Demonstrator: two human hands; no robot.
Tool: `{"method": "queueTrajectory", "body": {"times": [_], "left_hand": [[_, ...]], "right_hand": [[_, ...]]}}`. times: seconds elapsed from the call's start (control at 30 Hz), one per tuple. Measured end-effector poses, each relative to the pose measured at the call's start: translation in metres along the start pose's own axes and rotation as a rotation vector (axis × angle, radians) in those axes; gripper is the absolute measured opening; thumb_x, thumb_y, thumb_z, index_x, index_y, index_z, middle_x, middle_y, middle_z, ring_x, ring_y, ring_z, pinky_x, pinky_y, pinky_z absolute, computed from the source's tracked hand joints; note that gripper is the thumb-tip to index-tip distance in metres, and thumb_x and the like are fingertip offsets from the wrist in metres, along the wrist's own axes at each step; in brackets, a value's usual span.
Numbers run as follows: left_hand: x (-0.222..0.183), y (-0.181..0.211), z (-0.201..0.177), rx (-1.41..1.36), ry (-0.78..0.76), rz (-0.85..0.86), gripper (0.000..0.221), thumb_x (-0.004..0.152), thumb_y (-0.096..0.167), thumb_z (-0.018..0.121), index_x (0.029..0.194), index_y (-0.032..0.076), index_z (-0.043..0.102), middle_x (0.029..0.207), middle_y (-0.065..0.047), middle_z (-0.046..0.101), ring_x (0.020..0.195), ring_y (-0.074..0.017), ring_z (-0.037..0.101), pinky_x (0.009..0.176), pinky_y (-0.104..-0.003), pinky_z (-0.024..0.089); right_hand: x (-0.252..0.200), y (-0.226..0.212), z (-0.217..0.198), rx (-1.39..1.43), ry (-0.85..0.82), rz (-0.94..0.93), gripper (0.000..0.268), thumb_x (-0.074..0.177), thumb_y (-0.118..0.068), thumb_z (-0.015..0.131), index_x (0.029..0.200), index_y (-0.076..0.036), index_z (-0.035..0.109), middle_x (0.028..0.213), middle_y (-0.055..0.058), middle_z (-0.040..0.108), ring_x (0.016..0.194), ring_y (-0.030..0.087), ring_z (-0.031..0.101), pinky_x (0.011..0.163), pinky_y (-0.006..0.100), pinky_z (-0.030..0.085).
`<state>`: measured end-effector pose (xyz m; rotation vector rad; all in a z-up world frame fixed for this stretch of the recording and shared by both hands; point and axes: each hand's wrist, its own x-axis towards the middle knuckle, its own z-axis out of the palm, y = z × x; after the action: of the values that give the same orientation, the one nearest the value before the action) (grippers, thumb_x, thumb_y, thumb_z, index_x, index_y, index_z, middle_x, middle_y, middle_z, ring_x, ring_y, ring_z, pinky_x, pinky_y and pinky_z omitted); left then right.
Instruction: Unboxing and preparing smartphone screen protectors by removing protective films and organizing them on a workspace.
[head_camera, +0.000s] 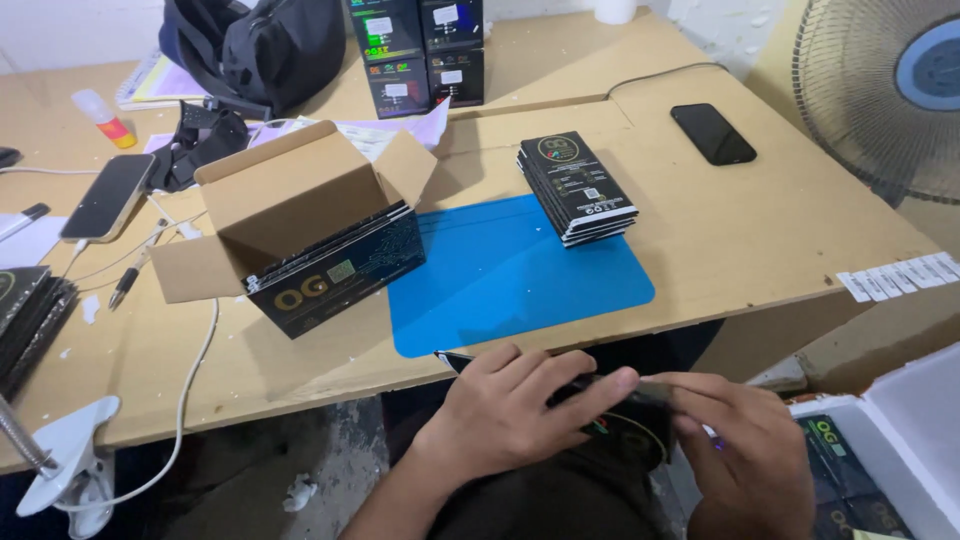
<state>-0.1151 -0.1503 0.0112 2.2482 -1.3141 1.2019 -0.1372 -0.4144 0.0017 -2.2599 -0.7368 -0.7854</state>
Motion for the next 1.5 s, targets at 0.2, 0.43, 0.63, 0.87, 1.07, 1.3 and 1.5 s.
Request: {"method": "queueTrajectory", "body": {"times": [0.2, 0.43, 0.63, 0.87, 1.07, 1.3, 1.5], "left_hand": [[0.007, 0.012, 0.004, 0.187, -0.141, 0.053, 0.045, 0.118, 0.035, 0.065, 0.157, 0.026, 0.046, 0.122, -0.002, 0.053, 0.081, -0.0154, 0.056, 0.073, -0.032, 0.048], [-0.016, -0.048, 0.052, 0.279, 0.147, -0.035, 0.085, 0.119, 0.047, 0.075, 0.168, 0.024, 0.010, 0.124, -0.017, 0.051, 0.086, -0.0226, 0.055, 0.072, -0.038, 0.044], [0.028, -0.085, 0.050, 0.088, 0.505, -0.379, 0.068, 0.080, 0.040, 0.092, 0.096, 0.011, 0.033, 0.106, -0.012, 0.042, 0.094, -0.0292, 0.050, 0.071, -0.039, 0.045], [0.012, -0.112, 0.111, 0.387, -0.209, -1.021, 0.070, 0.106, 0.063, 0.043, 0.141, 0.002, 0.045, 0.156, -0.033, 0.027, 0.142, -0.0555, 0.028, 0.111, -0.070, 0.031], [0.016, -0.073, 0.043, 0.174, 0.197, -0.638, 0.034, 0.111, 0.027, 0.042, 0.103, 0.001, 0.063, 0.111, -0.021, 0.057, 0.098, -0.0380, 0.056, 0.075, -0.046, 0.044], [-0.033, -0.056, 0.048, -0.103, -0.261, -0.712, 0.038, 0.102, 0.040, 0.059, 0.115, 0.005, 0.061, 0.124, -0.019, 0.053, 0.127, -0.0409, 0.050, 0.098, -0.053, 0.044], [-0.044, -0.062, 0.051, -0.018, -0.314, -0.831, 0.050, 0.104, 0.039, 0.043, 0.141, 0.008, 0.057, 0.150, -0.022, 0.046, 0.147, -0.0468, 0.032, 0.117, -0.065, 0.027]], "right_hand": [[0.008, 0.014, -0.010, 0.093, -0.310, -0.197, 0.026, 0.079, 0.002, 0.057, 0.100, -0.005, 0.071, 0.136, 0.014, 0.068, 0.109, 0.025, 0.078, 0.094, 0.041, 0.062], [-0.009, 0.043, 0.025, 0.201, 0.547, 0.189, 0.016, 0.107, 0.010, 0.051, 0.094, 0.015, 0.059, 0.080, 0.023, 0.058, 0.072, 0.032, 0.065, 0.067, 0.042, 0.057], [-0.033, 0.141, 0.023, 0.482, 1.185, 0.150, 0.037, 0.116, -0.015, 0.066, 0.096, 0.005, 0.042, 0.081, 0.030, 0.051, 0.063, 0.036, 0.055, 0.055, 0.047, 0.053], [-0.021, 0.106, 0.015, 0.535, 1.101, 0.213, 0.039, 0.116, -0.033, 0.066, 0.111, 0.003, 0.053, 0.084, 0.021, 0.058, 0.058, 0.024, 0.052, 0.058, 0.033, 0.048], [-0.011, 0.082, 0.038, 0.502, 0.854, 0.280, 0.040, 0.119, -0.029, 0.059, 0.097, -0.001, 0.040, 0.081, 0.020, 0.054, 0.058, 0.031, 0.060, 0.049, 0.036, 0.050], [0.010, 0.078, 0.065, 0.703, 0.770, 0.249, 0.029, 0.113, -0.021, 0.055, 0.104, 0.006, 0.054, 0.072, 0.020, 0.060, 0.054, 0.025, 0.060, 0.051, 0.031, 0.050], [0.002, 0.086, 0.070, 0.766, 0.825, 0.296, 0.031, 0.109, -0.024, 0.063, 0.101, 0.005, 0.055, 0.082, 0.012, 0.058, 0.056, 0.025, 0.062, 0.048, 0.032, 0.059]]}}
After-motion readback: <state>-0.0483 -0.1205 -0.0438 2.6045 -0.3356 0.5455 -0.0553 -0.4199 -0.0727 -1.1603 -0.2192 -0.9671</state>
